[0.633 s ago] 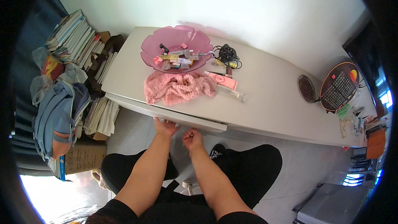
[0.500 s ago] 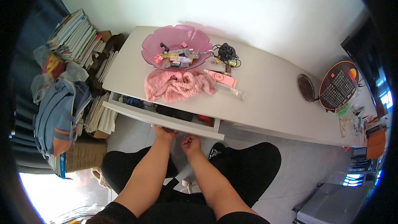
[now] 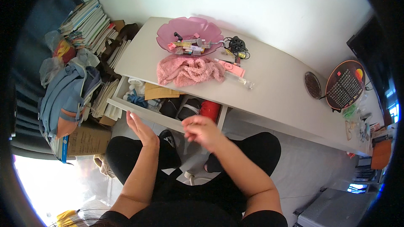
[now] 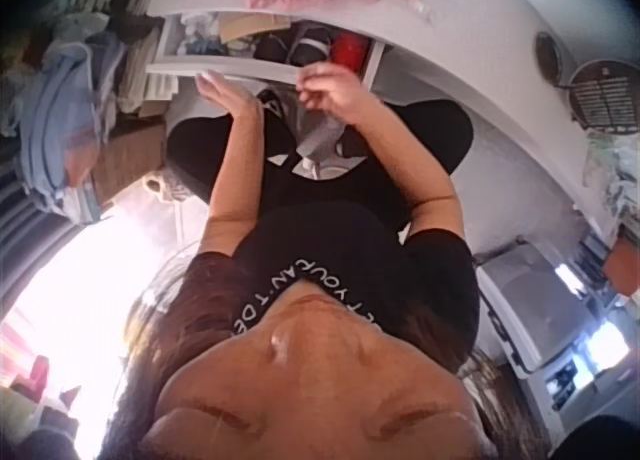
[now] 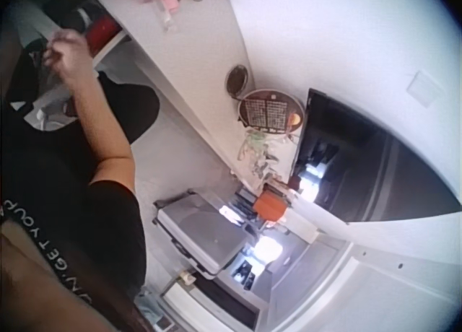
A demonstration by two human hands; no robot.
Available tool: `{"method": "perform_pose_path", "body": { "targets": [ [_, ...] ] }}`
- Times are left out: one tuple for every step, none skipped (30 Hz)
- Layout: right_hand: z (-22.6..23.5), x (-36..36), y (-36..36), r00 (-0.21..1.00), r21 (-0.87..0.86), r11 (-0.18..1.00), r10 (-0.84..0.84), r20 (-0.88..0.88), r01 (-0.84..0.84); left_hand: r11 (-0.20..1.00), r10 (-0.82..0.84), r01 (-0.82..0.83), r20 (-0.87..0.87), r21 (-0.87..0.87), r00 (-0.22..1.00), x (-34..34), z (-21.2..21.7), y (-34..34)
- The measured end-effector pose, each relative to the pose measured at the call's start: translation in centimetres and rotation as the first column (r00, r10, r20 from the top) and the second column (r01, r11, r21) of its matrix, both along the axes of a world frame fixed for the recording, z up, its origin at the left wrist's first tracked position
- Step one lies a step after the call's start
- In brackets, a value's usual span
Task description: The person wipes dust from the antennas and body of a wireless router and the surrounding desk surface with a cloth, then clears small items from a decorative bowl to wipe its interior before replacing the items.
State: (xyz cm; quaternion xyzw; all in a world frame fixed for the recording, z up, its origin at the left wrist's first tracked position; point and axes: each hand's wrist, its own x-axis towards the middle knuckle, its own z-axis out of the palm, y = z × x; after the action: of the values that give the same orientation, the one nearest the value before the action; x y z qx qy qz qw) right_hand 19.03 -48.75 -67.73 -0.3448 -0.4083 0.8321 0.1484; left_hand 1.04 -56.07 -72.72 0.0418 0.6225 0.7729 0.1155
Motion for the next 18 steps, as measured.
{"method": "perform_pose_path", "body": {
  "targets": [
    [0.8,0.3,1.3,0.994,0.197,0.980,0.000,0.106,-0.021,0.999,-0.029,0.030,-0.028,0.029,0.999,0.1,0.8,0.0],
    [1.4,0.3,2.1,0.986,0.338,0.940,-0.010,0.168,-0.048,0.997,-0.056,0.059,-0.056,0.057,0.997,0.3,1.3,0.0],
    [1.4,0.2,3.1,0.952,0.526,0.836,-0.015,0.306,-0.157,0.997,-0.060,0.061,-0.043,0.043,0.997,0.8,1.5,0.1],
    [0.4,0.3,4.3,0.903,0.635,0.719,-0.023,0.429,-0.283,0.997,-0.067,0.068,-0.031,0.028,0.997,1.4,1.8,0.3],
    [-0.8,0.5,5.1,0.839,0.702,0.579,-0.055,0.541,-0.415,0.997,-0.074,0.074,-0.019,0.013,0.997,1.8,2.0,0.4],
    [-1.4,0.3,5.2,0.794,0.697,0.516,-0.054,0.606,-0.497,0.996,-0.091,0.089,-0.104,-0.030,0.990,2.1,1.6,0.3],
    [-1.9,-0.1,5.1,0.743,0.682,0.451,-0.059,0.667,-0.576,0.991,-0.133,0.123,-0.250,-0.056,0.959,2.4,1.4,0.0],
    [-2.2,-0.4,5.1,0.687,0.655,0.384,-0.070,0.723,-0.651,0.985,-0.174,0.152,-0.390,-0.087,0.904,3.1,1.3,-0.1],
    [-2.6,-0.7,5.0,0.652,0.614,0.380,-0.039,0.758,-0.691,0.977,-0.214,0.172,-0.516,-0.128,0.829,3.7,1.4,-0.3],
    [-2.8,-1.0,5.1,0.614,0.571,0.376,-0.008,0.790,-0.730,0.968,-0.252,0.207,-0.543,-0.144,0.801,4.4,2.0,-0.6],
    [-2.9,-1.2,5.2,0.573,0.526,0.369,0.021,0.819,-0.766,0.960,-0.278,0.245,-0.526,-0.134,0.804,4.8,1.9,-0.7],
    [-2.2,-1.4,5.1,0.548,0.484,0.390,0.066,0.834,-0.784,0.952,-0.303,0.282,-0.511,-0.120,0.804,5.2,1.8,-0.9],
    [-2.2,-1.3,5.2,0.567,0.508,0.383,0.052,0.822,-0.772,0.942,-0.328,0.319,-0.497,-0.105,0.804,5.4,1.6,-1.0],
    [-2.3,-1.0,5.1,0.585,0.532,0.376,0.037,0.810,-0.759,0.940,-0.336,0.318,-0.493,-0.123,0.803,5.4,1.2,-1.2],
    [-2.4,-0.7,5.1,0.602,0.553,0.370,0.021,0.798,-0.746,0.944,-0.330,0.297,-0.489,-0.147,0.808,5.4,1.0,-1.3],
    [-2.4,-0.3,4.9,0.673,0.641,0.382,-0.063,0.737,-0.666,0.946,-0.325,0.277,-0.484,-0.170,0.812,5.4,0.8,-1.4],
    [-2.2,0.1,4.7,0.732,0.720,0.383,-0.148,0.666,-0.578,0.947,-0.319,0.257,-0.480,-0.193,0.817,5.3,0.6,-1.6],
    [-2.0,0.4,4.2,0.779,0.791,0.375,-0.230,0.584,-0.483,0.953,-0.294,0.221,-0.462,-0.206,0.837,5.1,0.2,-1.6]
  ]
}}
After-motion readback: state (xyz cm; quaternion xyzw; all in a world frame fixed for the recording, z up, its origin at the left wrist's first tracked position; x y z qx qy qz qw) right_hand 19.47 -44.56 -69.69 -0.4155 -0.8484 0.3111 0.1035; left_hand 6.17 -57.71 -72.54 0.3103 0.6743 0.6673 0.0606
